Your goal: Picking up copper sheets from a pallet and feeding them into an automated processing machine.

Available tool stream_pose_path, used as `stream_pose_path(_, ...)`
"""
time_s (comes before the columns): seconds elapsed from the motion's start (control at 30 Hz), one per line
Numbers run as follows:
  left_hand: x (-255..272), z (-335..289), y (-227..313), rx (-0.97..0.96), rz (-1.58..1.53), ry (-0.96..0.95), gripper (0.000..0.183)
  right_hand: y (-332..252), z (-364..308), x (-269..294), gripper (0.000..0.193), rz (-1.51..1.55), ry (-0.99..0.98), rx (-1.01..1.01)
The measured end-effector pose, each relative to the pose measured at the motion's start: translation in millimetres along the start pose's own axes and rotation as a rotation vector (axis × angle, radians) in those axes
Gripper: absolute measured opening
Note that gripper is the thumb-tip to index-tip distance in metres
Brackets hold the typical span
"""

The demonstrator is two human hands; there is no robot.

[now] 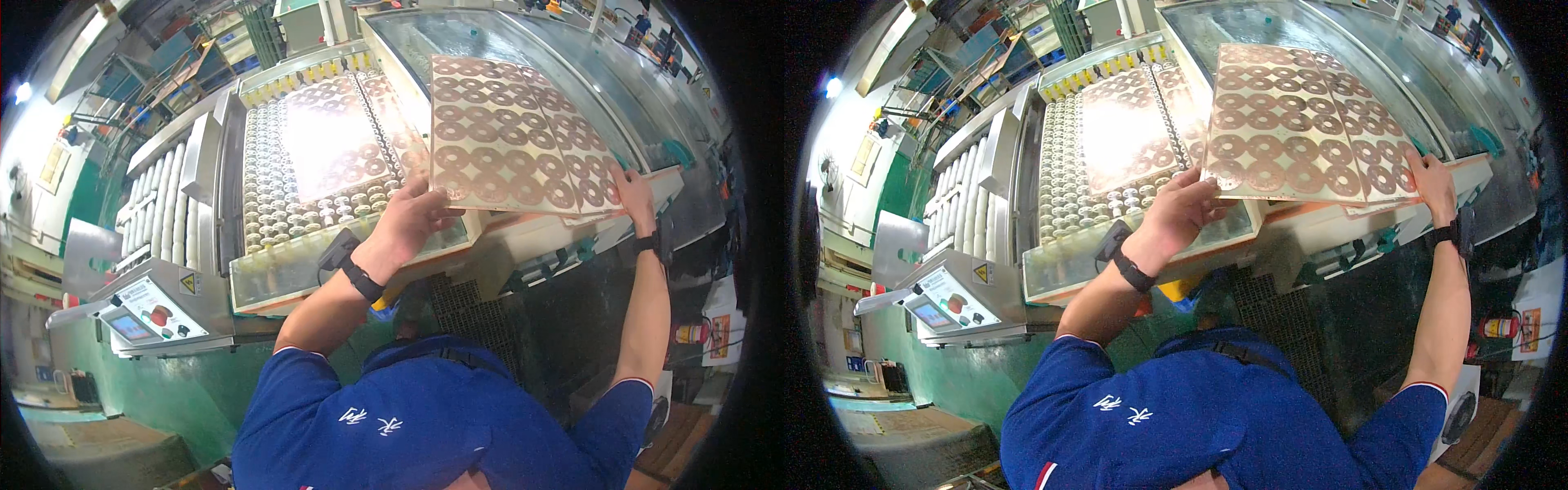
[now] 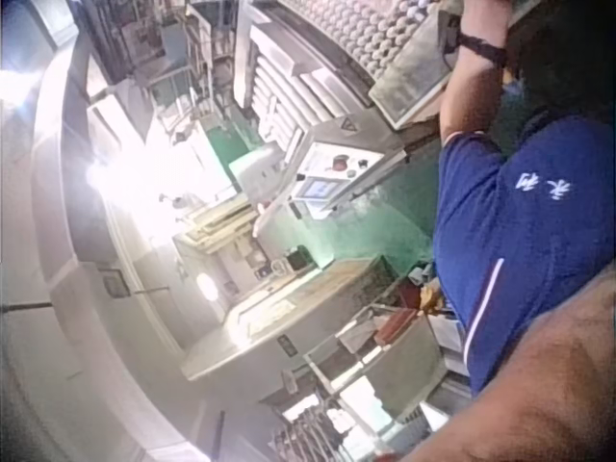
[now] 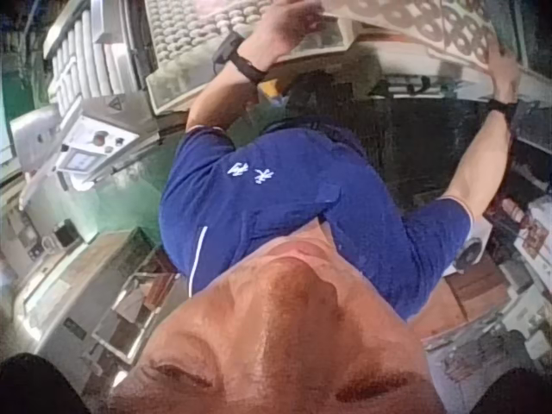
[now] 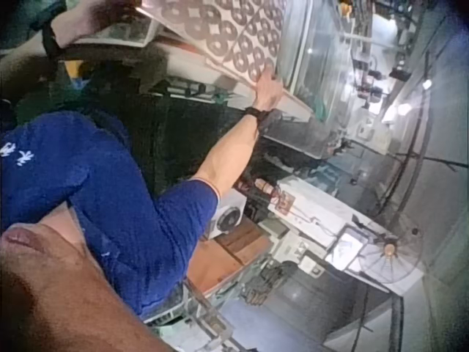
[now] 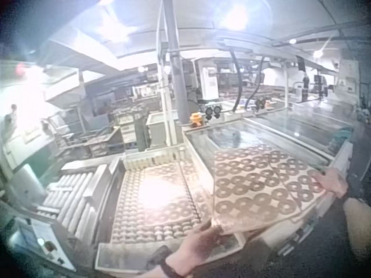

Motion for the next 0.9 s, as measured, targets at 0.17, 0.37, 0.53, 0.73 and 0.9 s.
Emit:
stream_pose_path(0.17,4,1,-6,0.001,-0.020,-0.010,0.032,-9,-4,0,0.075,-0.008,-0.007,-0.015)
stream_pose_path(0.37,2,-1,-4,-0.001,-0.015,-0.022,0.029,-11,-6,-1,0.074,-0.017,-0.023,-0.033)
stream_pose_path(0.53,2,1,-4,0.000,-0.030,-0.010,0.027,-1,1,-2,0.075,-0.048,-0.020,-0.019)
stream_pose_path(0.73,-2,0,2,-0.020,-0.027,-0.017,0.026,-2,0,-5,0.073,-0.042,-0.046,-0.037)
stream_pose_path(0.9,13,9,1,-0.065,0.012,0.002,0.031,0,-2,-4,0.072,-0.049,-0.028,-0.042)
Point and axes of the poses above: each hand's wrist, its own z-axis towards the middle knuckle, its own x-axis out of the back of the hand, y = z × x, the point moved 9 cm from there along z, towards the middle knuckle, and after that the axes turned 13 degrees about z, right-handed, at the moved point
